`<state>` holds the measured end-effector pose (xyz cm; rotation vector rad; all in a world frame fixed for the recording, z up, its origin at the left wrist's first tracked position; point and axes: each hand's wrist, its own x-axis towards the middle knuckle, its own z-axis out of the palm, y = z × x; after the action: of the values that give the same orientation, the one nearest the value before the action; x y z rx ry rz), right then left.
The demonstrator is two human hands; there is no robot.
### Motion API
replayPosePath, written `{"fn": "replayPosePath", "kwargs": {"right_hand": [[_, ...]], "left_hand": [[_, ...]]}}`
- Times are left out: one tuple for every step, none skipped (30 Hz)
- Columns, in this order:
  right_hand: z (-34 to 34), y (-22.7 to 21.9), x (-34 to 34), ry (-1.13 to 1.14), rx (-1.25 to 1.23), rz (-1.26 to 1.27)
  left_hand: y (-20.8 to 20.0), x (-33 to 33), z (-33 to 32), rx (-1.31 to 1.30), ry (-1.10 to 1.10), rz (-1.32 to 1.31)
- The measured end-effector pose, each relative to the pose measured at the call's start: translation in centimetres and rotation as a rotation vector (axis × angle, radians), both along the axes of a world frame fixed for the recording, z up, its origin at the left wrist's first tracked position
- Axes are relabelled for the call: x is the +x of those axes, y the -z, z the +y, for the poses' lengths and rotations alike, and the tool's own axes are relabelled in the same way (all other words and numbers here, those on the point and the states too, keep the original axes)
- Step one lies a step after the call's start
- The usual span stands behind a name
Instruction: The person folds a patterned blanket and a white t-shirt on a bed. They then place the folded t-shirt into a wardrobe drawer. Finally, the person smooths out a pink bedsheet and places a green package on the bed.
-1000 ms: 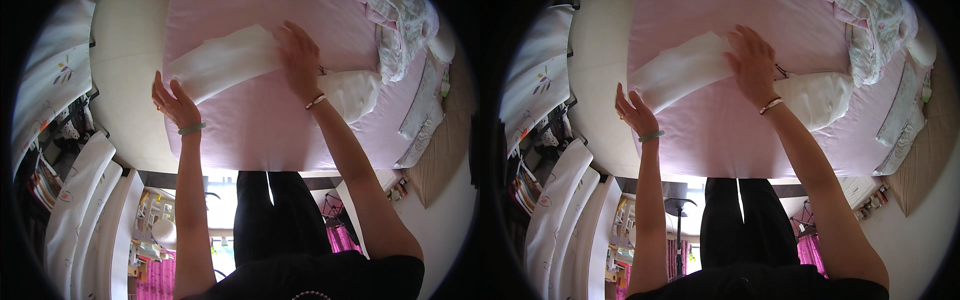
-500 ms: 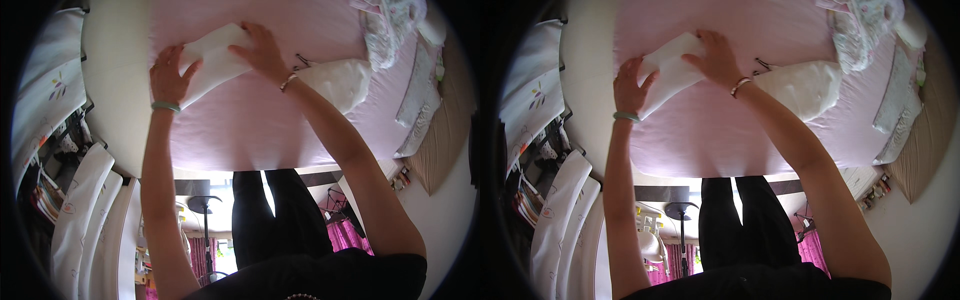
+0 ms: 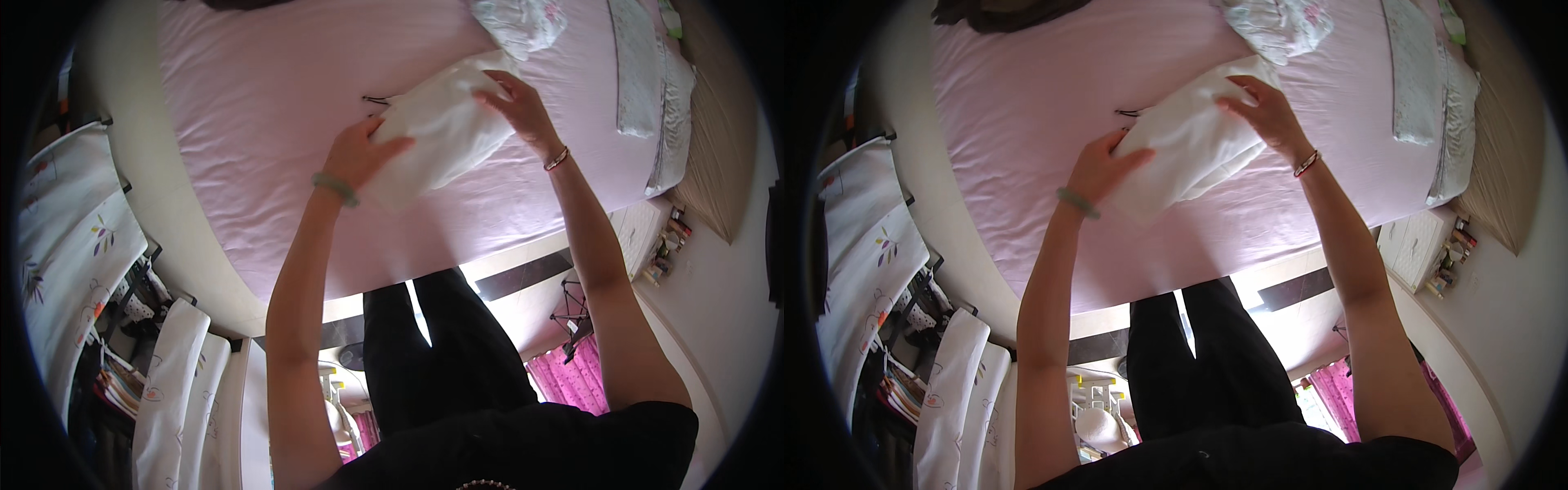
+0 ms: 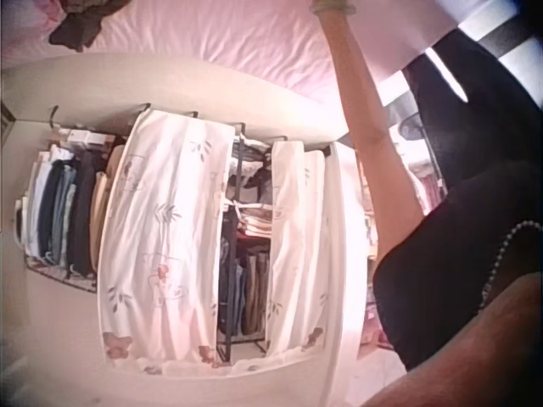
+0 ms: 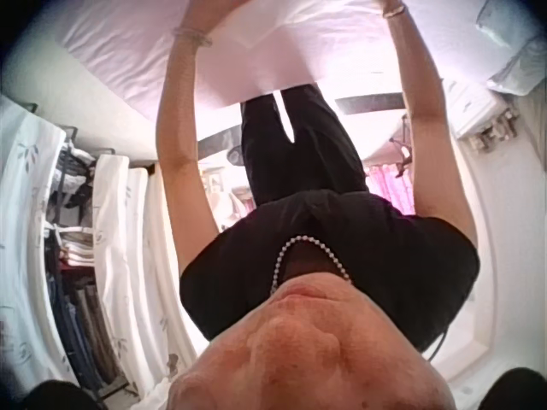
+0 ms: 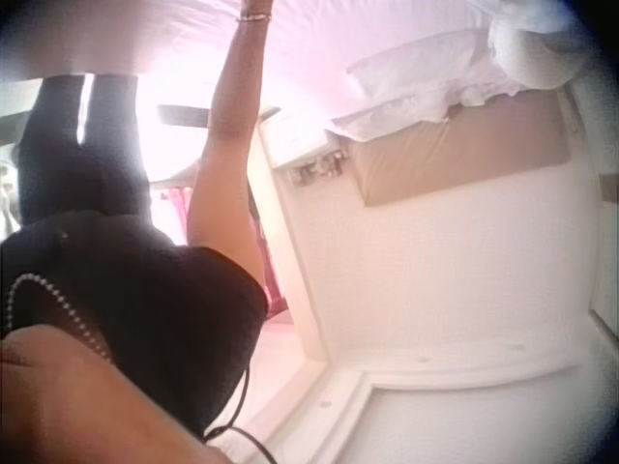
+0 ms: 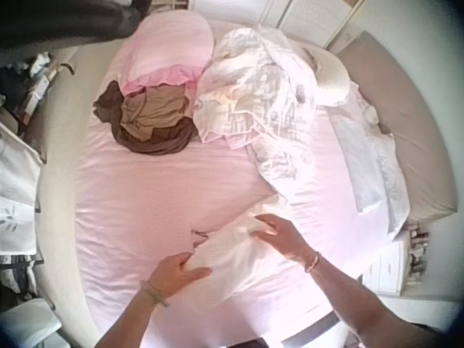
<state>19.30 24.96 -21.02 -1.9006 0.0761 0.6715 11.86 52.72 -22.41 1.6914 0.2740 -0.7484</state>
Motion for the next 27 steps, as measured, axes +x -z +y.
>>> {"fn": "replayPosePath", "kwargs": {"right_hand": [[-1.7, -0.2, 0.5, 0.033, -0.013, 0.001], [-3.3, 0.6, 1.0, 0.023, -0.064, -0.034], [-4.9, 2.3, 1.4, 0.017, -0.113, -0.067], [-6.0, 3.6, 1.4, 0.013, -0.155, -0.099], [-7.0, 4.8, 1.2, -0.009, -0.301, -0.198], [-7.3, 6.3, 0.9, -0.032, -0.440, -0.290], [-8.5, 7.6, 0.5, -0.042, -0.601, -0.383], [-9.9, 8.9, 0.3, 0.090, -0.512, -0.381], [-10.4, 10.4, 0.1, 0.129, -0.434, -0.319], [-10.5, 10.9, 0.0, 0.164, -0.357, -0.260], [-10.9, 11.1, -0.1, 0.173, -0.270, -0.173], [-10.5, 11.3, -0.2, 0.177, -0.180, -0.078], [-9.6, 10.3, 0.1, 0.149, -0.076, 0.040], [-8.6, 9.1, 0.3, 0.119, 0.025, 0.158], [-7.8, 8.1, 0.5, 0.090, 0.056, 0.229], [-7.6, 6.8, 0.6, 0.071, 0.080, 0.296], [-7.2, 5.8, 0.8, 0.050, 0.107, 0.363], [-7.4, 5.4, 0.9, 0.034, 0.119, 0.423], [-7.5, 5.0, 0.6, 0.058, 0.139, 0.489], [-7.3, 4.6, 0.0, 0.079, 0.162, 0.555], [-7.4, 4.5, -0.7, 0.107, 0.178, 0.621], [-6.2, 4.0, -1.3, 0.138, 0.200, 0.696], [-5.2, 3.1, -2.4, 0.156, 0.290, 0.745], [-4.4, 2.8, -3.5, 0.165, 0.314, 0.716], [-3.7, 2.9, -4.7, 0.174, 0.335, 0.686], [-2.4, 2.7, -5.8, 0.186, 0.337, 0.680], [-0.5, 2.3, -6.8, 0.190, 0.345, 0.674]], "left_hand": [[0.8, 0.9, -2.0, 0.014, -0.047, -0.002], [1.6, 1.4, -3.5, 0.030, -0.095, -0.003], [2.7, 1.3, -4.8, 0.120, -0.134, -0.103], [3.8, 0.9, -5.8, 0.216, -0.172, -0.204], [4.8, 0.4, -6.6, 0.312, -0.211, -0.307], [5.7, -0.7, -6.9, 0.531, -0.184, -0.338], [5.5, -1.7, -8.1, 0.610, -0.325, -0.349], [5.2, -3.0, -9.5, 0.685, -0.468, -0.358], [5.0, -4.2, -10.1, 0.774, -0.620, -0.363], [4.8, -4.8, -10.3, 0.425, -0.750, -0.103], [4.8, -5.3, -10.4, 0.066, -0.851, 0.161], [5.0, -5.8, -10.3, -0.295, -0.940, 0.423], [5.5, -5.9, -10.3, -0.289, -0.920, 0.458], [6.3, -5.7, -10.2, -0.284, -0.899, 0.493], [7.2, -5.5, -10.1, -0.285, -0.877, 0.529], [7.7, -4.9, -9.5, -0.239, -0.807, 0.600], [8.1, -4.4, -8.6, -0.276, -0.745, 0.646], [8.0, -3.7, -7.9, -0.317, -0.674, 0.695], [7.8, -3.2, -7.3, -0.354, -0.605, 0.742], [7.4, -3.1, -6.8, -0.366, -0.591, 0.676], [7.0, -3.3, -6.7, -0.385, -0.572, 0.613], [6.4, -3.8, -5.7, -0.396, -0.569, 0.546], [5.8, -4.4, -4.3, -0.441, -0.578, 0.575], [5.5, -4.9, -3.1, -0.500, -0.578, 0.601], [5.0, -5.5, -2.1, -0.561, -0.574, 0.627], [3.6, -6.3, -0.9, -0.559, -0.572, 0.612], [2.9, -7.3, 1.3, -0.591, -0.566, 0.614]]}}
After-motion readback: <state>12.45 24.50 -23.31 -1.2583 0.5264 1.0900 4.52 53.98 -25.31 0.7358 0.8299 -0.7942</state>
